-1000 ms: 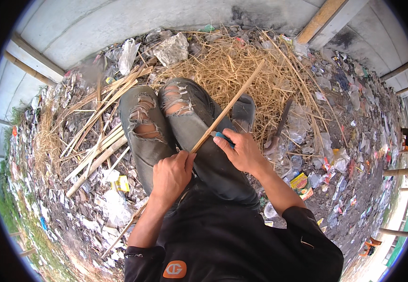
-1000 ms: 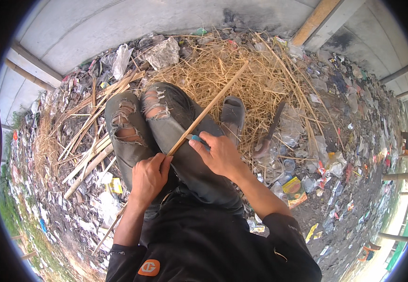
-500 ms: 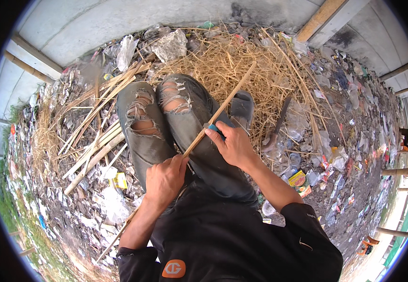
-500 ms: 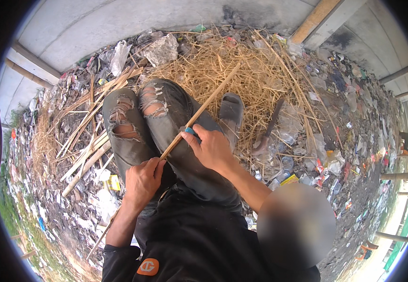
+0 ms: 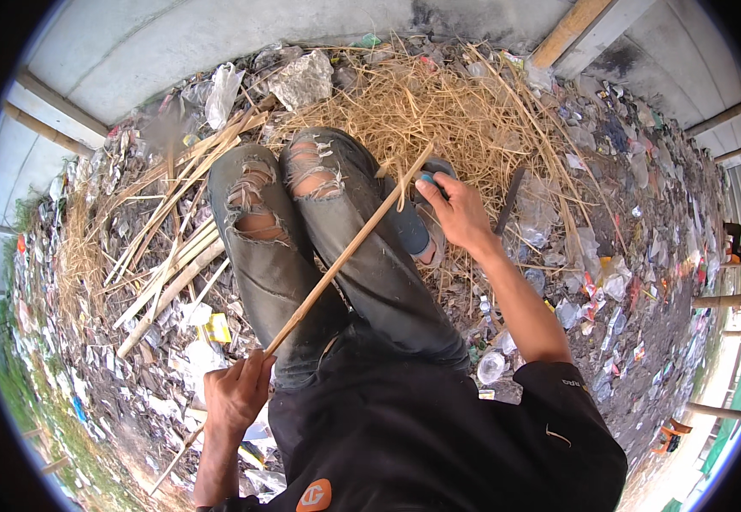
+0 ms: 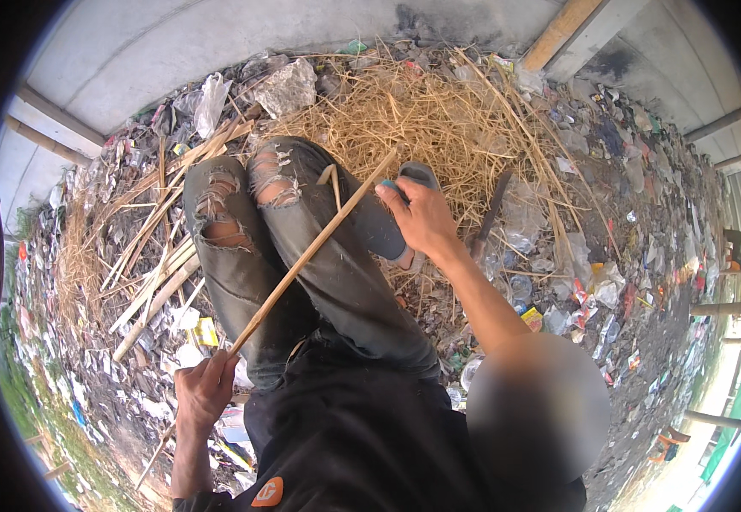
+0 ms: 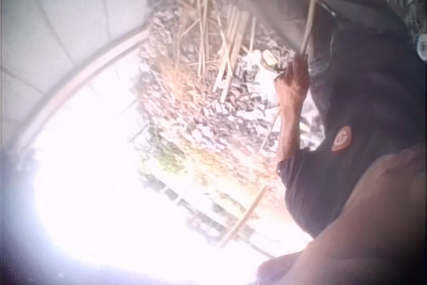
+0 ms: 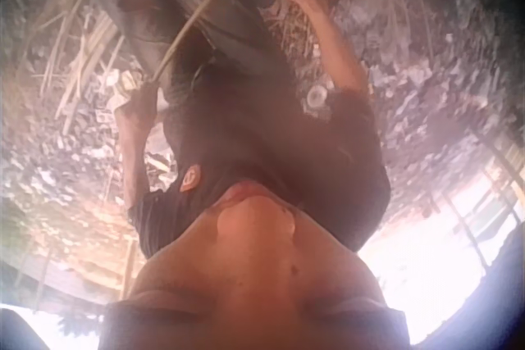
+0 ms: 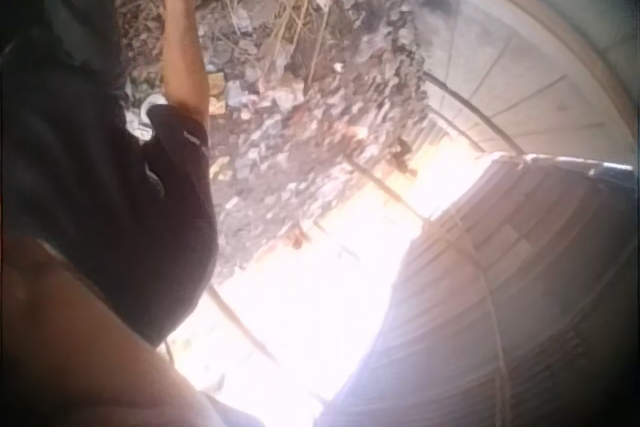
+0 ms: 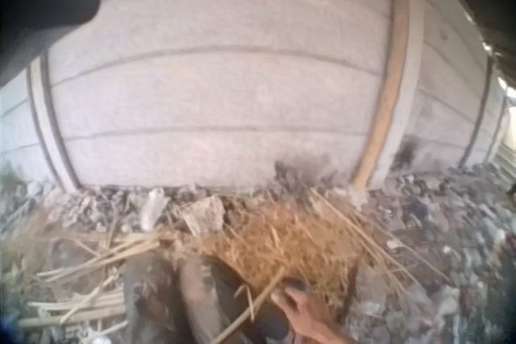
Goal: The person sits on the ground and uses a small knife to shave the surface of a long, thin bamboo stick. They hold the stick with their left hand and scrape along its length with the knife in their right hand, creating thin shavings that fall onto the ground.
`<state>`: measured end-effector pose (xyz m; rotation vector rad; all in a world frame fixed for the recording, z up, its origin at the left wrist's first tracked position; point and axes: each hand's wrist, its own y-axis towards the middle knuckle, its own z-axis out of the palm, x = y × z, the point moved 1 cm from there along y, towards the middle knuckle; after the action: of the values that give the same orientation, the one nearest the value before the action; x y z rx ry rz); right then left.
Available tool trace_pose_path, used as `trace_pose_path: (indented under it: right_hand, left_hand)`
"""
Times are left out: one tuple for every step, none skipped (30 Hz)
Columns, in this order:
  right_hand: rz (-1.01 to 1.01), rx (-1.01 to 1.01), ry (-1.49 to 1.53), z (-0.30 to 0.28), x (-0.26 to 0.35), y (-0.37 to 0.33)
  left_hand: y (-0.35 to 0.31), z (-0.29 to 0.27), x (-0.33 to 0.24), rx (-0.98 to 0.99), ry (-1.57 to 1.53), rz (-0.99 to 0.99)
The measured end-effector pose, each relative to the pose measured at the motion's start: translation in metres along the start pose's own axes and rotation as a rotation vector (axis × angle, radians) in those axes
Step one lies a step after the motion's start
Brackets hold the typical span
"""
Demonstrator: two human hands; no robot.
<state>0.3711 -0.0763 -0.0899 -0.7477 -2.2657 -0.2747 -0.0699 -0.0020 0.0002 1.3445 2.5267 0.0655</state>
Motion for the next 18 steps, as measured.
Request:
trace_pose_path:
  right_hand:
    - [-0.015, -0.043, -0.034, 0.0, -0.004, 0.005]
    - [-0.036, -0.087, -0.068, -0.001, -0.008, 0.013]
    - [0.01, -0.183, -0.056, -0.012, -0.022, 0.024]
    - [0.059, -0.284, -0.041, -0.032, -0.045, 0.033]
    - [0.166, -0.321, -0.096, -0.05, -0.071, 0.041]
    - [0.193, -0.398, -0.075, -0.062, -0.088, 0.043]
    - [0.125, -0.424, -0.049, -0.068, -0.089, 0.04]
    - [0.057, -0.449, -0.023, -0.074, -0.091, 0.038]
    - [-0.01, -0.475, 0.004, -0.077, -0.091, 0.036]
    - [-0.079, -0.444, 0.025, -0.078, -0.081, 0.031]
    - [-0.117, -0.407, 0.038, -0.073, -0.068, 0.026]
    - [-0.155, -0.371, 0.05, -0.063, -0.054, 0.018]
    - [-0.191, -0.34, 0.061, -0.055, -0.04, 0.009]
    - [-0.215, -0.258, 0.063, -0.047, -0.026, -0.001]
    - [-0.241, -0.175, 0.067, -0.038, -0.012, -0.009]
    - [-0.292, -0.091, 0.057, -0.03, -0.001, -0.016]
    - [-0.34, -0.005, 0.044, -0.02, 0.009, -0.023]
    - [-0.392, 0.022, 0.042, -0.009, 0.018, -0.03]
  left_hand:
    - [-0.001, -0.003, 0.0, 0.026, 0.012, -0.004]
    - [-0.001, -0.005, 0.0, 0.047, 0.027, -0.011]
    - [-0.006, -0.006, 0.004, 0.041, 0.019, -0.034]
    - [-0.014, -0.01, 0.013, 0.034, 0.013, -0.052]
    - [-0.024, -0.012, 0.021, 0.017, 0.009, -0.077]
    - [-0.036, -0.013, 0.028, 0.035, -0.005, -0.105]
    - [-0.038, -0.012, 0.027, 0.045, -0.02, -0.125]
    - [-0.039, -0.012, 0.026, 0.055, -0.035, -0.144]
    - [-0.038, -0.011, 0.025, 0.066, -0.051, -0.163]
    - [-0.033, -0.007, 0.022, 0.032, -0.103, -0.189]
    - [-0.029, -0.004, 0.024, 0.045, -0.124, -0.189]
    - [-0.027, -0.002, 0.025, 0.058, -0.144, -0.187]
    - [-0.022, 0.001, 0.027, 0.071, -0.164, -0.18]
    - [-0.018, 0.003, 0.026, 0.046, -0.216, -0.18]
    - [-0.014, 0.004, 0.026, 0.045, -0.214, -0.173]
    - [-0.011, 0.004, 0.026, 0.046, -0.213, -0.167]
    - [-0.008, 0.005, 0.027, 0.049, -0.215, -0.161]
    - [-0.005, 0.004, 0.027, 0.047, -0.207, -0.14]
